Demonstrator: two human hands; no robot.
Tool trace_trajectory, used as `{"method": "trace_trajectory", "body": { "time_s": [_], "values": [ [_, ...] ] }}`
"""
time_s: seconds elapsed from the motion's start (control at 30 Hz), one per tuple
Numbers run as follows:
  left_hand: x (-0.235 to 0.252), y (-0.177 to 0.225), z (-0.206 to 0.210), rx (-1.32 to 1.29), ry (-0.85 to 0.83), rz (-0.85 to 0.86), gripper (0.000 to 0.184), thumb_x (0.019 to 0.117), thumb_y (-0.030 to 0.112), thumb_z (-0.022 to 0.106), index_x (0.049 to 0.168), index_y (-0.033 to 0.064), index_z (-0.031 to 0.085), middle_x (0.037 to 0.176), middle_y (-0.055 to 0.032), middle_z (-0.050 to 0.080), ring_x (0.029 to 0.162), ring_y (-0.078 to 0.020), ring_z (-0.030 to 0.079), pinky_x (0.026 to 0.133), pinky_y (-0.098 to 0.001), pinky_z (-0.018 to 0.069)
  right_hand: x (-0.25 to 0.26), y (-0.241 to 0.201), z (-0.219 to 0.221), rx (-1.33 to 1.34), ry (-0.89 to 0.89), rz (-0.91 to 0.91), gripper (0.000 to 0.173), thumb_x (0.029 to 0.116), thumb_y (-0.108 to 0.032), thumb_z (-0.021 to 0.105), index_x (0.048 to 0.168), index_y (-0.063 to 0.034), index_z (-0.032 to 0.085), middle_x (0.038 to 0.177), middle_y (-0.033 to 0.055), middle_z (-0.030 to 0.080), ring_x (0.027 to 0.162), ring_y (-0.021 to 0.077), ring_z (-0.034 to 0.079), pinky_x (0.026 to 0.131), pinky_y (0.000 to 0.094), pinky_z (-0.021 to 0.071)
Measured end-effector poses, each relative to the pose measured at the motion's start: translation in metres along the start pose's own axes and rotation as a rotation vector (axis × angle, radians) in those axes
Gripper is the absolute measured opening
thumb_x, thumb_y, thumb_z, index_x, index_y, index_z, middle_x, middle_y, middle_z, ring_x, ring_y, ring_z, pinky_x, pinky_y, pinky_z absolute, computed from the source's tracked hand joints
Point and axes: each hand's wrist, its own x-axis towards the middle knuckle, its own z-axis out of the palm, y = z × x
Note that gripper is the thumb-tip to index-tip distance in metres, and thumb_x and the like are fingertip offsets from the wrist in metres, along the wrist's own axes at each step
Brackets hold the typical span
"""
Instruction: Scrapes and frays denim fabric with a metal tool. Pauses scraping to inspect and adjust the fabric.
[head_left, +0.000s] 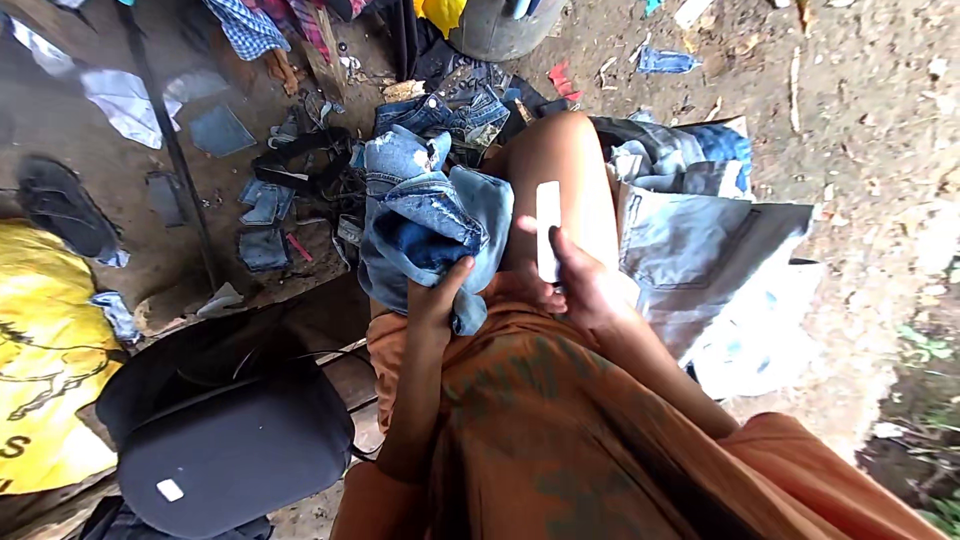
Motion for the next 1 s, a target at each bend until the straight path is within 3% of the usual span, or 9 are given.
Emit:
{"method": "trace_trajectory", "body": {
  "time_s": [0.07, 0.1, 0.13, 0.2, 0.37, 0.53, 0.73, 0.87, 1.0],
  "values": [
    [0.001, 0.0, -0.001, -0.017, -0.018, 0.022, 0.035, 0.0856, 0.005, 0.075, 0.118, 0.0119, 0.063, 0.095, 0.0027, 0.073, 0.087, -0.0064, 0.07, 0.08, -0.0281, 0.0605, -0.007, 0.006, 0.003, -0.571, 0.126, -0.121, 0.063, 0.1056, -0.061, 0.026, 0.141, -0.0199, 0.059, 0.089, -0.0102, 0.064, 0.071, -0.0027, 0.054, 0.063, 0.0176, 0.0457],
    [0.002, 0.0, -0.001, -0.024, -0.03, 0.03, 0.036, 0.0854, 0.005, 0.074, 0.118, 0.012, 0.062, 0.096, 0.0029, 0.073, 0.088, -0.0062, 0.07, 0.081, -0.0281, 0.0604, -0.01, 0.005, 0.003, -0.811, 0.125, -0.143, 0.061, 0.1063, -0.057, 0.027, 0.146, -0.022, 0.058, 0.12, -0.0066, 0.07, 0.103, 0.0024, 0.063, 0.089, 0.0306, 0.0522],
    [0.002, 0.0, -0.002, -0.038, -0.04, 0.034, 0.035, 0.0857, 0.004, 0.074, 0.118, 0.0121, 0.062, 0.096, 0.003, 0.073, 0.088, -0.0061, 0.07, 0.081, -0.028, 0.0604, -0.01, 0.005, 0.005, -0.99, 0.113, -0.204, 0.055, 0.1079, -0.05, 0.031, 0.149, -0.0221, 0.055, 0.133, 0.0005, 0.066, 0.118, 0.0124, 0.063, 0.098, 0.0442, 0.0512],
    [0.003, 0.001, -0.004, -0.055, -0.056, 0.032, 0.031, 0.0862, 0.002, 0.073, 0.114, 0.0134, 0.064, 0.093, 0.0043, 0.074, 0.086, -0.0049, 0.07, 0.08, -0.0269, 0.0604, -0.007, 0.006, 0.01, -1.215, 0.131, -0.322, 0.052, 0.1078, -0.047, 0.036, 0.149, -0.0211, 0.054, 0.129, 0.0088, 0.068, 0.115, 0.0251, 0.066, 0.091, 0.0545, 0.0534],
    [0.004, 0.001, -0.006, -0.079, -0.084, 0.015, 0.026, 0.0876, -0.001, 0.07, 0.109, 0.0144, 0.067, 0.092, 0.0048, 0.074, 0.085, -0.0043, 0.07, 0.079, -0.0266, 0.0605, -0.002, 0.004, 0.02, -1.373, 0.155, -0.308, 0.06, 0.1066, -0.053, 0.034, 0.15, -0.0157, 0.051, 0.111, 0.0121, 0.072, 0.1, 0.0326, 0.069, 0.078, 0.0555, 0.0545],
    [0.001, 0.008, -0.005, -0.045, -0.128, 0.01, 0.031, 0.0863, -0.009, 0.065, 0.108, 0.0131, 0.066, 0.091, 0.0072, 0.074, 0.086, -0.0015, 0.07, 0.081, -0.0236, 0.0596, 0.007, 0.011, 0.016, -1.319, 0.174, -0.416, 0.049, 0.1038, -0.038, 0.055, 0.148, -0.0188, 0.053, 0.096, 0.0099, 0.069, 0.075, 0.0256, 0.067, 0.062, 0.0481, 0.0553],
    [0.005, -0.008, -0.011, 0.223, -0.163, 0.125, 0.03, 0.086, 0.002, 0.073, 0.115, 0.0065, 0.065, 0.097, 0.0028, 0.072, 0.091, -0.0026, 0.068, 0.085, -0.026, 0.059, 0.021, 0.019, 0.02, -1.201, 0.193, -0.377, 0.037, 0.1025, -0.034, 0.058, 0.134, -0.0134, 0.062, 0.098, 0.0089, 0.071, 0.078, 0.0221, 0.069, 0.065, 0.0479, 0.0562],
    [0.01, -0.009, -0.002, 0.349, -0.15, 0.125, 0.033, 0.091, 0.009, 0.073, 0.121, 0.0035, 0.063, 0.103, -0.0017, 0.071, 0.095, -0.0046, 0.068, 0.089, -0.0276, 0.0581, 0.041, 0.022, 0.02, -0.7, 0.185, -0.293, 0.014, 0.1047, -0.023, 0.053, 0.105, -0.0133, 0.062, 0.075, -0.0034, 0.059, 0.063, 0.0036, 0.055, 0.058, 0.022, 0.0478],
    [0.014, -0.012, -0.002, 0.18, -0.131, 0.05, 0.035, 0.0871, 0.006, 0.072, 0.119, -0.0026, 0.061, 0.1, -0.0059, 0.072, 0.095, -0.0089, 0.07, 0.089, -0.0288, 0.0583, 0.05, -0.005, 0.0, -0.184, 0.015, 0.19, 0.025, 0.1089, -0.038, 0.038, 0.1, -0.0199, 0.052, 0.068, -0.0063, 0.053, 0.048, -0.0021, 0.043, 0.042, 0.012, 0.0326]
  ]
}}
